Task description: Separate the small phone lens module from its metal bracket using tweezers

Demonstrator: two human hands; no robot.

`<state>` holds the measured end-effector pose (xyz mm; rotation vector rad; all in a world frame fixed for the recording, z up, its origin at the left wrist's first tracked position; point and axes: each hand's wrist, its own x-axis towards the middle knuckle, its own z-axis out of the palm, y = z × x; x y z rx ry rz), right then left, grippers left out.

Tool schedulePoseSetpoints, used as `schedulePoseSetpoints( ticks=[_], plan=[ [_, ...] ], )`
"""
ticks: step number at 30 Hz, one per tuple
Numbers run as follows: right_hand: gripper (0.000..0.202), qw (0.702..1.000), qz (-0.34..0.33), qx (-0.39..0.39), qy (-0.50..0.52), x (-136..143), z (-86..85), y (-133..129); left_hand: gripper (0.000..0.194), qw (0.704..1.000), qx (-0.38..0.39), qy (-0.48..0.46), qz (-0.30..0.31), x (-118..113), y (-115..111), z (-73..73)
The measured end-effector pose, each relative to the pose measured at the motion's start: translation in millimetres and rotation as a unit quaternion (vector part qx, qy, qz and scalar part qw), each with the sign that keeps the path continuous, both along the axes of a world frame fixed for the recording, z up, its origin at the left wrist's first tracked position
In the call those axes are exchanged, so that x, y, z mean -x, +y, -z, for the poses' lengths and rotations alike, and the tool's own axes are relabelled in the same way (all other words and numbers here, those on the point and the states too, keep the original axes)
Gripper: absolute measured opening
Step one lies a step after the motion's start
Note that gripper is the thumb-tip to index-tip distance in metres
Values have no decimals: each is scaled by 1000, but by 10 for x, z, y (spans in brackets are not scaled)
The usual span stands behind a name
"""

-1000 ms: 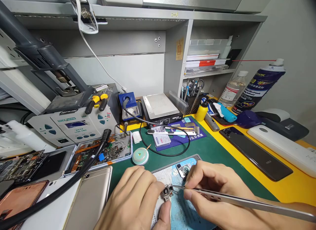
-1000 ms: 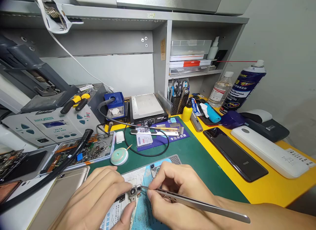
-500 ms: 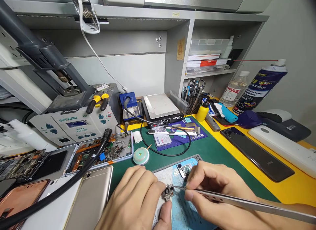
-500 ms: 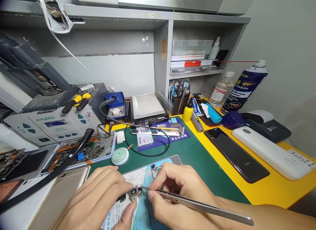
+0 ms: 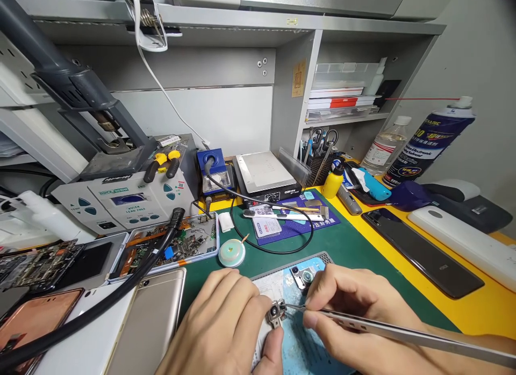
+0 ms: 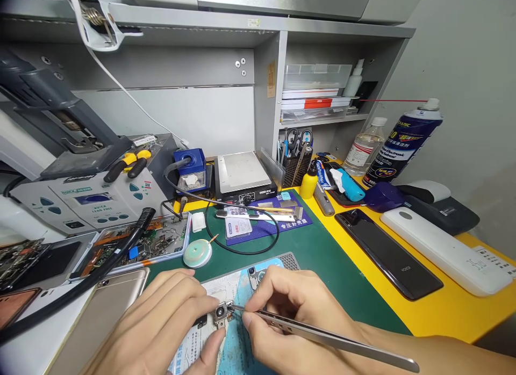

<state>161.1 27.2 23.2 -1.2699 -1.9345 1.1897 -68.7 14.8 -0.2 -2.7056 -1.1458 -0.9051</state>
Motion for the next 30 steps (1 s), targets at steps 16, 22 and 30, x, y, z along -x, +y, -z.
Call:
schedulePoseSetpoints(
  ticks=[16, 22, 30],
  plan=[
    [16, 996, 22, -77, 40, -76, 248, -50, 18, 1000, 1, -1, 1, -13, -2, 1],
    [17, 996, 32, -78, 33, -54, 211, -44, 20, 1000, 0, -12, 0, -19, -1, 25],
    [18, 998, -4, -69, 13, -42, 98, -6, 20, 1000, -9, -18, -1, -14, -6, 39]
  ],
)
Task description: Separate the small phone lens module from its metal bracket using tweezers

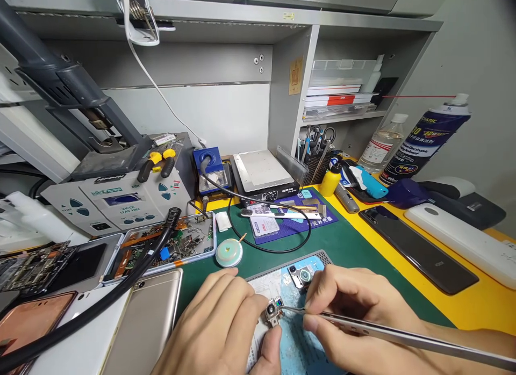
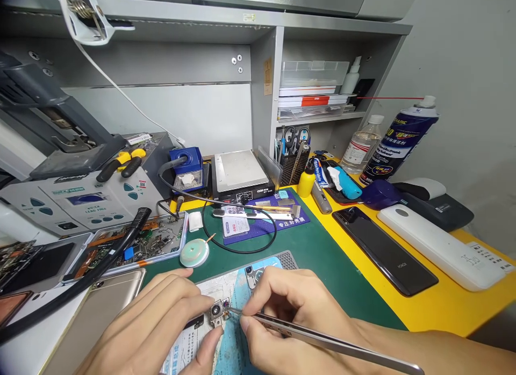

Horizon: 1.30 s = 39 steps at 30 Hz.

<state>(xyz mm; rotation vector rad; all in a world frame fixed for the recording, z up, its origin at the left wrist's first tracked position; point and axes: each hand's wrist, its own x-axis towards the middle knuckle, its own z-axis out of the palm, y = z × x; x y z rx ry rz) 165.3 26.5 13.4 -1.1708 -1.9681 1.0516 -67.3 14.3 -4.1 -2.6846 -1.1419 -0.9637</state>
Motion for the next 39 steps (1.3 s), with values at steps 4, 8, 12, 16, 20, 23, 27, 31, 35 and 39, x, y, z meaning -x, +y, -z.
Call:
schedulePoseSetpoints(
  ticks=[4, 8, 12, 16, 20, 23, 27, 31, 35, 39],
  plan=[
    [19, 1000, -6, -5, -4, -2, -11, 1, 22, 1000, 1, 3, -1, 13, -4, 0],
    [18, 1000, 4, -5, -18, 6, -43, -9, 23, 1000, -1, 7, -4, 16, 6, 10],
    [18, 999, 10, -10, -29, -3, -54, -10, 23, 1000, -9, 6, -12, 15, 3, 13],
    [19, 999, 21, -4, -34, -25, -19, -10, 22, 1000, -15, 1, -18, 12, -16, 12],
    [18, 999, 33, -28, -33, -21, -31, -29, 20, 1000, -17, -8, -19, 1, -14, 12],
    [16, 998, 42, -38, -31, -2, -72, -35, 19, 1000, -14, -9, -23, -3, -6, 7],
    [16, 998, 42, -30, -40, 15, -114, -17, 20, 1000, -17, -9, -20, 5, -9, 6],
    [15, 998, 45, -18, -27, 14, -120, -8, 21, 999, -25, -9, -19, 12, -13, 19],
    [16, 999, 38, -4, -20, 9, -100, -28, 22, 999, -31, -7, -25, 6, -14, 34],
    [16, 999, 39, 3, -19, 22, -109, -26, 22, 999, -37, -13, -23, 0, -12, 33]
  ],
)
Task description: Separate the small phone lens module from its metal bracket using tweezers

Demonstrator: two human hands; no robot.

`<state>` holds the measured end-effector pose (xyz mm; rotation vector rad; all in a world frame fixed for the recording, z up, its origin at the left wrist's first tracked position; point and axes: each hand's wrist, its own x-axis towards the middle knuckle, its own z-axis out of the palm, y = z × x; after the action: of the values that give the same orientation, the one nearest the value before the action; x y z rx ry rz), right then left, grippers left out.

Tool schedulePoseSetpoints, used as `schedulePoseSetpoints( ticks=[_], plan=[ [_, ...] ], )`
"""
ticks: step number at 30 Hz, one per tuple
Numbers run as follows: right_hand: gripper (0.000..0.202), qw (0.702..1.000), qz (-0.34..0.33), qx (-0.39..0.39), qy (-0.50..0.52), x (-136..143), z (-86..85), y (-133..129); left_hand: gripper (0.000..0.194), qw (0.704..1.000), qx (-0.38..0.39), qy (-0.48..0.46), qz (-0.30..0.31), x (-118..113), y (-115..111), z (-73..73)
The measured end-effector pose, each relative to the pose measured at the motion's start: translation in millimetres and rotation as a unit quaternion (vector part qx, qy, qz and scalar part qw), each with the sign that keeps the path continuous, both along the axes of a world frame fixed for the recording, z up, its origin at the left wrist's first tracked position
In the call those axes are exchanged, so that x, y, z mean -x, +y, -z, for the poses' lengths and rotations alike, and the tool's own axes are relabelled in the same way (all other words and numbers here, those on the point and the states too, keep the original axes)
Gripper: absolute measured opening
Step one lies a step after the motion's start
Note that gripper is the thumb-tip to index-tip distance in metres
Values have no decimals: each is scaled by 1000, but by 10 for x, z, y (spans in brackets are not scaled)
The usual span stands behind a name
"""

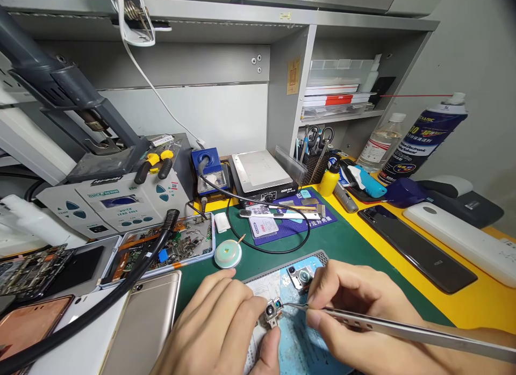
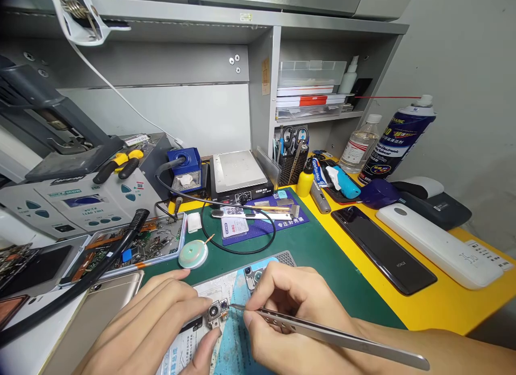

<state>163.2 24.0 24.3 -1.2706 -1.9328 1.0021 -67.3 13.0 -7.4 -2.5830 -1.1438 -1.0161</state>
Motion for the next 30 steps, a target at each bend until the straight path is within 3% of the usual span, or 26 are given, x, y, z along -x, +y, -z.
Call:
schedulePoseSetpoints(
  ticks=[12, 30],
  plan=[
    [15, 1000, 9, 1, 2, 8, -42, 27, 21, 1000, 8, -12, 5, -18, 7, -15],
    [18, 999, 11, 26, 29, -3, 31, 13, 22, 1000, 17, -7, 7, -27, -15, -25]
  ],
)
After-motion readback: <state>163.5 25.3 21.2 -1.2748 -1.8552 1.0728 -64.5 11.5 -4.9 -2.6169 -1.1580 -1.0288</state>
